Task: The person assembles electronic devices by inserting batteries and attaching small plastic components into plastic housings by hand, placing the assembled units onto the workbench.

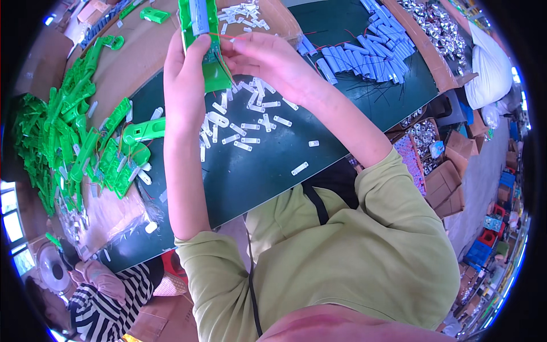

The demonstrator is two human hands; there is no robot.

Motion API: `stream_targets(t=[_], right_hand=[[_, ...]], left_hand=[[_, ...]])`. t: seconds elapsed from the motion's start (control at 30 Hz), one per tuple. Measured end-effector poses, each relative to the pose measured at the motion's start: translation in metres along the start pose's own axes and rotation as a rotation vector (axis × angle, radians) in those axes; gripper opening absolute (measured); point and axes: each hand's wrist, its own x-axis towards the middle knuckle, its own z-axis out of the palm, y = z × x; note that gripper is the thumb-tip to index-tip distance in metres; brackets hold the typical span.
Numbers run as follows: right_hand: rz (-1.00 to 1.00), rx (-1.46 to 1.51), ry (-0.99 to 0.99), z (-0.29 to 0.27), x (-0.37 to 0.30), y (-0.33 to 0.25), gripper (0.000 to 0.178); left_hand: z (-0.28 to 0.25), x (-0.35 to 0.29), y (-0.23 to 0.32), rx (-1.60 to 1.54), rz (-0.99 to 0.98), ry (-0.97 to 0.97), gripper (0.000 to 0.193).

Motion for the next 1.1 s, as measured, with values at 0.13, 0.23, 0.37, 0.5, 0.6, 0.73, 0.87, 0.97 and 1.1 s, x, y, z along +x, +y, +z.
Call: stream_targets(t=[0.13, 0.23, 0.37, 0.5, 0.6, 0.73, 0.87, 0.97, 1.1], right_hand=[[0.032, 0.043, -0.019, -0.013, 0.003, 0.004, 0.03], [0.12, 0.136, 0.07, -0.025, -0.003, 0.0, 0.03], [-0.025, 0.103, 0.15, -0.035, 0.0, -0.02, 0.026], [-0.359, -0.185, 0.179, -0.024, 0.008, -0.053, 0.022], [-0.472, -0.273, 0.185, -0.023, 0.02, -0.056, 0.016], [-0.506, -0.472, 0.228, -0.029, 0.025, -0.052, 0.016], [-0.444, -0.704, 0.261, -0.031, 0.024, -0.056, 0.02], [-0.416, -0.696, 0.273, -0.027, 0.024, -0.057, 0.011], [-0.364, -0.468, 0.275, -0.025, 0.021, -0.046, 0.012]], left_hand=[[0.002, 0.0, -0.005, 0.025, -0.019, -0.004, 0.022], [0.006, 0.0, 0.0, -0.022, -0.046, 0.003, 0.025], [0.01, -0.008, 0.007, 0.062, -0.054, -0.077, 0.033], [0.016, -0.011, 0.001, 0.166, 0.009, -0.118, 0.035], [0.018, -0.012, -0.002, 0.218, 0.046, -0.149, 0.04], [0.025, -0.012, -0.002, 0.383, 0.122, -0.084, 0.04], [0.024, -0.013, -0.005, 0.567, 0.145, -0.059, 0.039], [0.022, -0.012, -0.008, 0.556, 0.133, -0.022, 0.043], [0.023, -0.011, -0.01, 0.543, 0.123, -0.034, 0.043]])
